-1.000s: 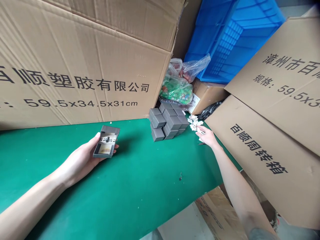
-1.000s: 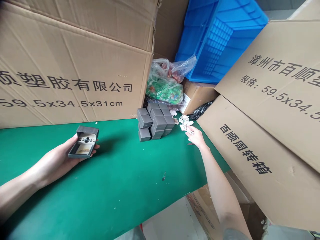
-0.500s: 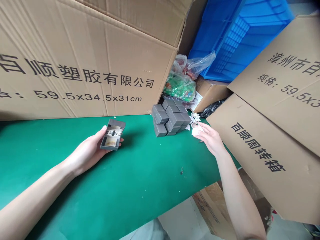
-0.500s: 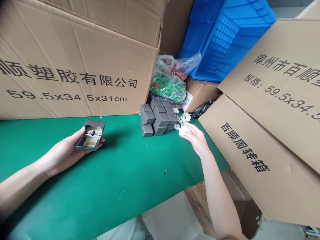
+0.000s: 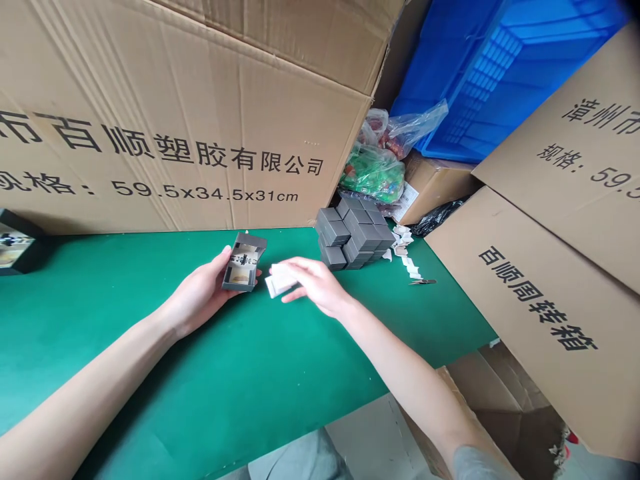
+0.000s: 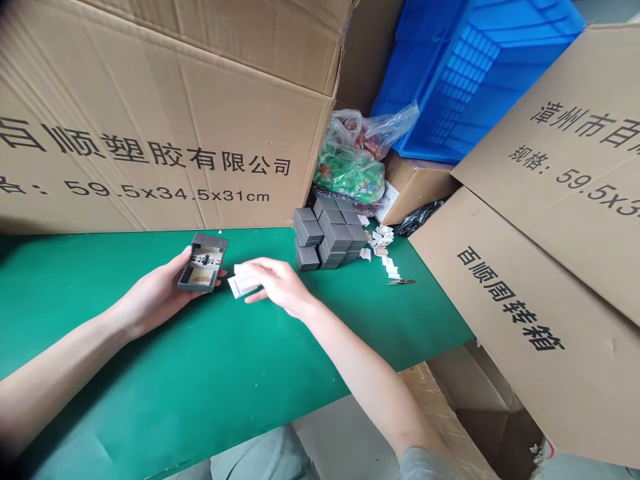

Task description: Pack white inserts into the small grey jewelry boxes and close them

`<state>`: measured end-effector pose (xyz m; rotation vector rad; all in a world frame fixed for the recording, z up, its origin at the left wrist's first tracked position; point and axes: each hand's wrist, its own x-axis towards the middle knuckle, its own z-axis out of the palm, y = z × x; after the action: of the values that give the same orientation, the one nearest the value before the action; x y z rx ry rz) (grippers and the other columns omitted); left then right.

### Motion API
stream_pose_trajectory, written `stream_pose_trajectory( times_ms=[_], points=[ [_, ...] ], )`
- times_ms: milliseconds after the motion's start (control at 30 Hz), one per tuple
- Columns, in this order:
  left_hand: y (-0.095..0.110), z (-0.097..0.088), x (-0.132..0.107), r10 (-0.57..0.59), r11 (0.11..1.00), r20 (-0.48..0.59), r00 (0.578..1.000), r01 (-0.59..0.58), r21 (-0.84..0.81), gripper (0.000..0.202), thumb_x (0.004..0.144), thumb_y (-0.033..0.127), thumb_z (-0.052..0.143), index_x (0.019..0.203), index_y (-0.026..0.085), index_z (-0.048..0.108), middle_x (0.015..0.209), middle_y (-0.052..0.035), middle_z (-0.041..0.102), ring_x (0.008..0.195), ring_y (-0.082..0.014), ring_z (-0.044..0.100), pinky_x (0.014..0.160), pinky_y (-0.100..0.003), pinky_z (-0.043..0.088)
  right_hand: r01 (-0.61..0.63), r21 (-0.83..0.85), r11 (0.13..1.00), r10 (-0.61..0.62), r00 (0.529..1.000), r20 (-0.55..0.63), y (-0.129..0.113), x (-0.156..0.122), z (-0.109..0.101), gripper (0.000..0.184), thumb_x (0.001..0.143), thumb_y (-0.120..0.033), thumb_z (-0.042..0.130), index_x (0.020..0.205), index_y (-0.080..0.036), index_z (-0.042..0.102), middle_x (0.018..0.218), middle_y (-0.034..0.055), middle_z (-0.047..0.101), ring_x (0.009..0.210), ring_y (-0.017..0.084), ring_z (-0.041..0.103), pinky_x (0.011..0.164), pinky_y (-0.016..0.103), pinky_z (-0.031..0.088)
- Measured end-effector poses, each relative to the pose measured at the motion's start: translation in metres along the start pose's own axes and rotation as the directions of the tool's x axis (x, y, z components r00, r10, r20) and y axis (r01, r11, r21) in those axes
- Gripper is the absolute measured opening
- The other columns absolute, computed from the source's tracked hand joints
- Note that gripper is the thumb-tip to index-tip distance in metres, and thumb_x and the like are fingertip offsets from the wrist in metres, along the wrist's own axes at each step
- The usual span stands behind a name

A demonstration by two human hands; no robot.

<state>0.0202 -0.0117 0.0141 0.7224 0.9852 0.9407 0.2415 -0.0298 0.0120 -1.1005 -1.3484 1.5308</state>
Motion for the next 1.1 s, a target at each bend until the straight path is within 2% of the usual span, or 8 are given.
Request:
stream_pose_trajectory(
  times_ms=[133,267,400,500,633,767,933,1100],
  points=[
    [0.003,0.003,-0.002,0.034,0.999,-0.061,0.998,-0.036,-0.036,0.039,0.102,0.044,0.053,0.125,0.017,0.068,0.103,-0.0077,0.080,0.093,-0.0196,0.074,0.074,-0.024,0.059,0.102,-0.128,0.987,-0.121,0.981,-0.152,0.008,0.022,0.016,0.033,0.094,-0.049,0.066,0.109,-0.021,0.074,0.121,0.0089,0.070,0.107,0.022,0.070,0.080,0.036,0.067],
    [0.004,0.003,-0.002,0.035,0.998,-0.052,0.998,-0.037,-0.045,0.041,0.103,0.043,0.053,0.133,0.018,0.065,0.108,-0.0076,0.079,0.094,-0.0184,0.074,0.072,-0.023,0.059,0.216,-0.366,0.905,-0.331,0.899,-0.288,0.018,0.016,0.018,0.033,0.093,-0.053,0.065,0.095,-0.022,0.076,0.126,0.0103,0.063,0.119,0.025,0.062,0.089,0.036,0.061],
    [0.002,0.000,-0.001,0.027,0.999,0.007,1.000,-0.027,-0.025,0.042,0.101,0.045,0.055,0.132,0.018,0.066,0.111,-0.0083,0.078,0.095,-0.0185,0.073,0.075,-0.024,0.060,0.230,-0.322,0.918,-0.342,0.871,-0.353,0.013,0.006,0.014,0.034,0.088,-0.054,0.069,0.091,-0.021,0.078,0.110,0.0079,0.063,0.100,0.020,0.063,0.076,0.029,0.057],
    [0.002,0.001,-0.002,0.034,0.999,0.045,0.998,-0.034,-0.003,0.043,0.101,0.046,0.055,0.133,0.019,0.067,0.110,-0.0099,0.078,0.092,-0.0192,0.073,0.073,-0.025,0.061,0.233,-0.290,0.928,-0.339,0.851,-0.401,0.006,0.000,0.012,0.033,0.086,-0.052,0.073,0.091,-0.020,0.079,0.083,0.0015,0.059,0.075,0.014,0.056,0.066,0.026,0.049],
    [0.004,0.004,-0.005,0.014,1.000,0.041,0.999,-0.014,-0.002,0.042,0.103,0.045,0.051,0.129,0.018,0.070,0.107,-0.0117,0.079,0.091,-0.0215,0.072,0.065,-0.025,0.059,0.323,-0.283,0.903,-0.409,0.849,-0.336,0.003,-0.006,0.017,0.030,0.091,-0.047,0.068,0.098,-0.019,0.079,0.063,-0.0034,0.053,0.060,0.011,0.047,0.058,0.027,0.043],
    [0.003,0.003,-0.006,0.008,1.000,0.094,0.996,-0.006,-0.015,0.041,0.103,0.043,0.050,0.129,0.016,0.068,0.113,-0.0131,0.078,0.092,-0.0227,0.070,0.066,-0.029,0.059,0.477,-0.450,0.755,-0.614,0.756,-0.229,0.007,-0.008,0.026,0.019,0.094,-0.033,0.064,0.094,-0.018,0.077,0.091,0.0053,0.071,0.077,0.013,0.061,0.067,0.027,0.052],
    [-0.001,-0.003,-0.002,0.014,1.000,0.092,0.996,-0.014,-0.007,0.043,0.101,0.046,0.055,0.129,0.016,0.067,0.120,-0.0111,0.076,0.095,-0.0216,0.069,0.067,-0.027,0.058,0.576,-0.564,0.592,-0.743,0.662,-0.103,0.017,-0.006,0.032,0.019,0.092,-0.025,0.061,0.103,-0.016,0.074,0.104,0.0096,0.071,0.077,0.013,0.068,0.066,0.026,0.059],
    [0.000,-0.003,-0.002,0.000,0.998,0.055,0.998,0.003,-0.055,0.038,0.103,0.040,0.053,0.129,0.018,0.067,0.117,-0.0081,0.077,0.106,-0.0224,0.069,0.071,-0.025,0.058,0.618,-0.599,0.509,-0.788,0.614,-0.037,0.021,-0.006,0.035,0.028,0.091,-0.021,0.058,0.116,-0.015,0.071,0.114,0.0129,0.071,0.079,0.013,0.070,0.072,0.027,0.062]
  ],
)
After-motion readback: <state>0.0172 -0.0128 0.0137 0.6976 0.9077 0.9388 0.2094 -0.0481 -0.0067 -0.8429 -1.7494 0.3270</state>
